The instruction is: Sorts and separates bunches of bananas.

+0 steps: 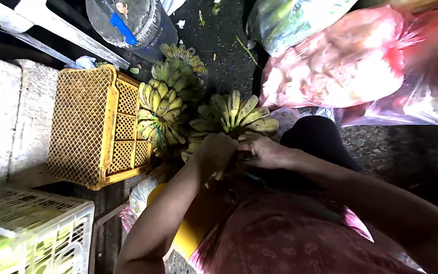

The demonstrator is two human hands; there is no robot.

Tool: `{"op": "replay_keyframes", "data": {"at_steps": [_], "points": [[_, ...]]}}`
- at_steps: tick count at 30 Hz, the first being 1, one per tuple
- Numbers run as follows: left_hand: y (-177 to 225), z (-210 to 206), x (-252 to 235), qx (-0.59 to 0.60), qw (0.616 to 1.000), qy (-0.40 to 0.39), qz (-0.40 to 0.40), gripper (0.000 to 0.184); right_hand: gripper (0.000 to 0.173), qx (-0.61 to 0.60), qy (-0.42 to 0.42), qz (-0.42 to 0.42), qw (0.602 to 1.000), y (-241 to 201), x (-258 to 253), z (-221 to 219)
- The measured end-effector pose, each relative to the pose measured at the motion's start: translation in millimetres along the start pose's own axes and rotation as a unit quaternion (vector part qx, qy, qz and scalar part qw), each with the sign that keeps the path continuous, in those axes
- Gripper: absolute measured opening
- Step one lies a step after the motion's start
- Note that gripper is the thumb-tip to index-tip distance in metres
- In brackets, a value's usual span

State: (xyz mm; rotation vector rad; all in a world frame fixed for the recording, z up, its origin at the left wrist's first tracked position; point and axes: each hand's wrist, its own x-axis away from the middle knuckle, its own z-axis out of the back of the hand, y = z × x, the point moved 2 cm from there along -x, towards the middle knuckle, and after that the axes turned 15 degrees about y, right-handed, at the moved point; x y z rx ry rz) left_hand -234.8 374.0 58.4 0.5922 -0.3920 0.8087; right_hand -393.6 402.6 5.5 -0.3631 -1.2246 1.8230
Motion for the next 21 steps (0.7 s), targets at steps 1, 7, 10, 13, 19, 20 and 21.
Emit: {"op": "replay_keyframes", "data": {"at_steps": [1,7,10,13,19,20,21], "points": [[-6,-2,-1,0.011,1.0,0.011,-0.002,0.027,0.03,-0.044,-0.024,-0.005,0.999,4,-2,11],[-26,4,-7,-0.031,0.998,-0.024,0.055,0.044,0.028,0.053,0.069,0.15,0.985,37,-47,15],[-36,-8,-5,-0.008,1.0,-0.003,0.03,0.05,0.024,0.046,0.029,0.13,0.99,25,-56,3],[-40,-11,2,0.021,0.997,0.062,0.032,0.046,0.029,-0.01,0.095,0.087,0.992,16,-42,20],[-40,6,-2,0.105,0.993,0.011,0.05,0.032,0.043,0.055,0.092,0.198,0.974,-24,8,-1],[-39,9,-7,0.102,0.993,-0.012,0.059,0.034,0.03,0.064,0.136,0.243,0.958,-16,5,-14],[-37,12,-8,0.1,0.993,-0.022,0.061,0.037,0.021,0.055,0.168,0.277,0.944,-9,3,-24]]}}
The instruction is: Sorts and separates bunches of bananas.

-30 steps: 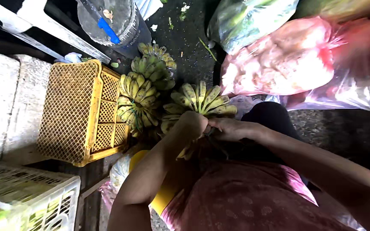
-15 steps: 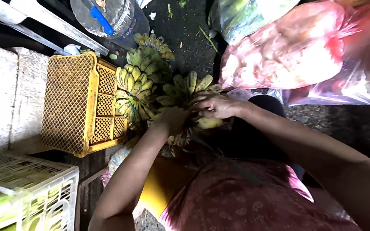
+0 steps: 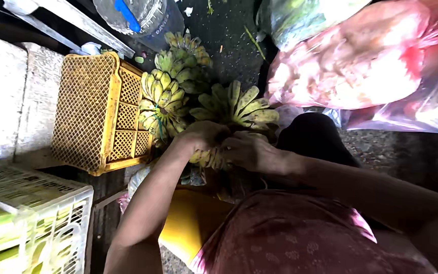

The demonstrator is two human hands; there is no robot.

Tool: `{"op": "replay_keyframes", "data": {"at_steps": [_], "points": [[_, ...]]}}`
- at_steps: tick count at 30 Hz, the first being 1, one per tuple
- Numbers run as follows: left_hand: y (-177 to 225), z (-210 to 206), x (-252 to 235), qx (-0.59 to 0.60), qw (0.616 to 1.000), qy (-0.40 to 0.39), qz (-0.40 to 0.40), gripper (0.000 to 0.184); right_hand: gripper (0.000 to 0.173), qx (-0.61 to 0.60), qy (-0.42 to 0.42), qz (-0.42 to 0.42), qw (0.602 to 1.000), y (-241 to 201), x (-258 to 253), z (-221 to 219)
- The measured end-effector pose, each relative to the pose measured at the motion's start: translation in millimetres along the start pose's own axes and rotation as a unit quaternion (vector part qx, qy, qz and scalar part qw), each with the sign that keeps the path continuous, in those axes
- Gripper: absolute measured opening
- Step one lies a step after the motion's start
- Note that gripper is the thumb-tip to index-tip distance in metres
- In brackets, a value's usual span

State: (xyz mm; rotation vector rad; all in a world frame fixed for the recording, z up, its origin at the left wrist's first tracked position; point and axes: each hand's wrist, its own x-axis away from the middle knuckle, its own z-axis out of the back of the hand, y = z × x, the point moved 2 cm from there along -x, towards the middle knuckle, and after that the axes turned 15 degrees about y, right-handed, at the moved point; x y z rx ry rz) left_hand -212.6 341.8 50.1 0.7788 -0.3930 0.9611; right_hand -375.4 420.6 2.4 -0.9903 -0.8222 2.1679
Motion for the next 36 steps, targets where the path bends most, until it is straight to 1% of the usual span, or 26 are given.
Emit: {"op": "replay_keyframes", "data": {"at_steps": [1,2,5,6,7,10,13,14,15,17,18,19,20,21,23,25,27,28,29,31,32,34,36], "points": [[0,0,0,-0.002,1.0,-0.003,-0.002,0.038,0.019,-0.016,0.008,0.011,1.0,3,4,-6],[-2,0,1,-0.001,1.0,-0.004,-0.006,0.038,0.02,-0.036,-0.004,0.003,0.999,3,7,-9],[-3,0,0,-0.009,1.0,-0.012,-0.022,0.031,0.018,-0.113,-0.077,-0.084,0.987,-17,25,-18],[-3,2,0,-0.014,0.999,-0.012,-0.027,0.029,0.016,-0.131,-0.116,-0.112,0.978,-24,34,-24],[-2,4,0,-0.021,0.999,-0.009,-0.03,0.029,0.017,-0.138,-0.175,-0.137,0.965,-26,42,-28],[10,6,5,-0.066,0.997,0.001,-0.037,0.03,0.027,-0.119,-0.244,-0.205,0.94,-9,53,-34],[13,2,9,-0.101,0.992,0.03,-0.065,0.028,0.031,-0.126,-0.349,-0.255,0.893,-14,43,-37],[13,1,11,-0.095,0.993,0.025,-0.063,0.029,0.03,-0.147,-0.359,-0.257,0.885,-21,40,-35],[12,1,13,-0.086,0.994,0.022,-0.062,0.029,0.028,-0.183,-0.338,-0.246,0.89,-30,36,-30],[2,0,13,-0.052,0.996,0.028,-0.064,0.029,0.022,-0.259,-0.24,-0.201,0.914,-47,28,-14],[-3,-3,14,-0.029,0.997,0.032,-0.066,0.029,0.02,-0.28,-0.174,-0.176,0.927,-52,29,-8],[-8,-5,15,-0.012,0.997,0.038,-0.067,0.03,0.02,-0.293,-0.125,-0.169,0.933,-51,32,-5],[-12,-7,16,0.001,0.996,0.047,-0.071,0.032,0.019,-0.288,-0.096,-0.173,0.937,-47,39,-5],[-16,-7,15,0.011,0.995,0.059,-0.076,0.033,0.018,-0.269,-0.093,-0.185,0.941,-39,47,-4],[-20,-7,11,0.031,0.995,0.062,-0.077,0.035,0.019,-0.232,-0.12,-0.211,0.942,-26,62,-9],[-15,-4,4,0.026,0.997,0.035,-0.067,0.033,0.017,-0.244,-0.112,-0.206,0.941,-33,65,-19],[-10,5,0,0.015,0.998,0.024,-0.063,0.033,0.019,-0.277,-0.124,-0.202,0.931,-44,51,-19],[-12,9,0,0.018,0.997,0.031,-0.068,0.033,0.019,-0.279,-0.139,-0.212,0.926,-45,43,-17],[-14,11,-1,0.025,0.996,0.036,-0.073,0.032,0.02,-0.261,-0.173,-0.234,0.92,-42,40,-15],[-11,8,-4,0.019,0.997,0.025,-0.064,0.031,0.024,-0.191,-0.265,-0.27,0.906,-30,47,-15],[-6,7,-5,-0.002,0.998,0.024,-0.049,0.03,0.025,-0.167,-0.275,-0.273,0.907,-26,52,-17],[3,-2,1,-0.039,0.999,0.031,-0.015,0.03,0.024,-0.184,-0.263,-0.272,0.907,-36,53,-19],[6,-16,5,-0.065,0.997,0.05,-0.005,0.035,0.026,-0.234,-0.245,-0.268,0.902,-53,45,-14]]}}
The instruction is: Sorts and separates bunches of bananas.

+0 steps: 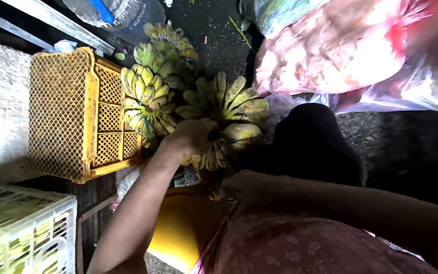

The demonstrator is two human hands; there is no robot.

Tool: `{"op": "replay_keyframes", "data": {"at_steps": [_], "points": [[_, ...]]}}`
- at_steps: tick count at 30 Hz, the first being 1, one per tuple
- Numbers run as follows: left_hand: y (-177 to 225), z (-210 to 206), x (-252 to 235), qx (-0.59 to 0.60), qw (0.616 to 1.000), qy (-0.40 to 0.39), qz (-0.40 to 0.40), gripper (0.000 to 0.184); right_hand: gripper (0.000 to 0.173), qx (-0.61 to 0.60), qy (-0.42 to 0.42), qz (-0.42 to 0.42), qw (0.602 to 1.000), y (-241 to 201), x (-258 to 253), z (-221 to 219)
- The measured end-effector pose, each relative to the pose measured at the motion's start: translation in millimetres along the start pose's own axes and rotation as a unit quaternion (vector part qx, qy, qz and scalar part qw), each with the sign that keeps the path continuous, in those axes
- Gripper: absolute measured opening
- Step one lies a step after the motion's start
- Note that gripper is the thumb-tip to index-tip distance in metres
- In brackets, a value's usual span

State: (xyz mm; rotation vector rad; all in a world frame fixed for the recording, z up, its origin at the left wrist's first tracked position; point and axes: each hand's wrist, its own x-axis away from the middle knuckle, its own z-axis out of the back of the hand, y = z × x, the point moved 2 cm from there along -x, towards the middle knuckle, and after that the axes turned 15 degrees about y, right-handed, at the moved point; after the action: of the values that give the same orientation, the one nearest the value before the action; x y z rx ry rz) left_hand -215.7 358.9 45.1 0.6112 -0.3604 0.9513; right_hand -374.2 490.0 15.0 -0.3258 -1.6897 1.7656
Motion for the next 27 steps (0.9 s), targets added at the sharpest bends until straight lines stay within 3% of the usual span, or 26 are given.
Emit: {"op": "replay_keyframes", "data": {"at_steps": [2,4,7,10,13,17,22,27], "points": [[1,-9,0,-0.022,1.0,0.002,0.001,0.049,0.027,-0.022,0.096,0.005,0.995,-14,6,4],[1,-5,-5,-0.031,0.999,-0.036,0.012,0.05,0.054,0.045,0.173,-0.097,0.979,-29,10,24],[4,10,-11,-0.021,0.995,-0.09,0.04,0.049,0.072,0.212,0.12,-0.263,0.933,-38,-2,52],[5,21,-15,-0.042,0.992,-0.108,0.043,0.041,0.05,0.302,0.074,-0.261,0.914,-54,-7,46],[13,20,-18,-0.066,0.991,-0.114,0.017,0.037,0.042,0.296,0.0,-0.313,0.903,-58,-2,40],[40,33,-23,-0.126,0.983,-0.129,-0.047,0.034,0.033,0.196,-0.046,-0.25,0.947,-54,8,28],[50,38,-25,-0.161,0.974,-0.147,-0.065,0.035,0.033,0.139,-0.029,-0.223,0.964,6,-5,17],[16,18,12,-0.105,0.993,0.016,-0.042,0.031,0.027,0.175,-0.001,-0.227,0.958,6,10,54]]}}
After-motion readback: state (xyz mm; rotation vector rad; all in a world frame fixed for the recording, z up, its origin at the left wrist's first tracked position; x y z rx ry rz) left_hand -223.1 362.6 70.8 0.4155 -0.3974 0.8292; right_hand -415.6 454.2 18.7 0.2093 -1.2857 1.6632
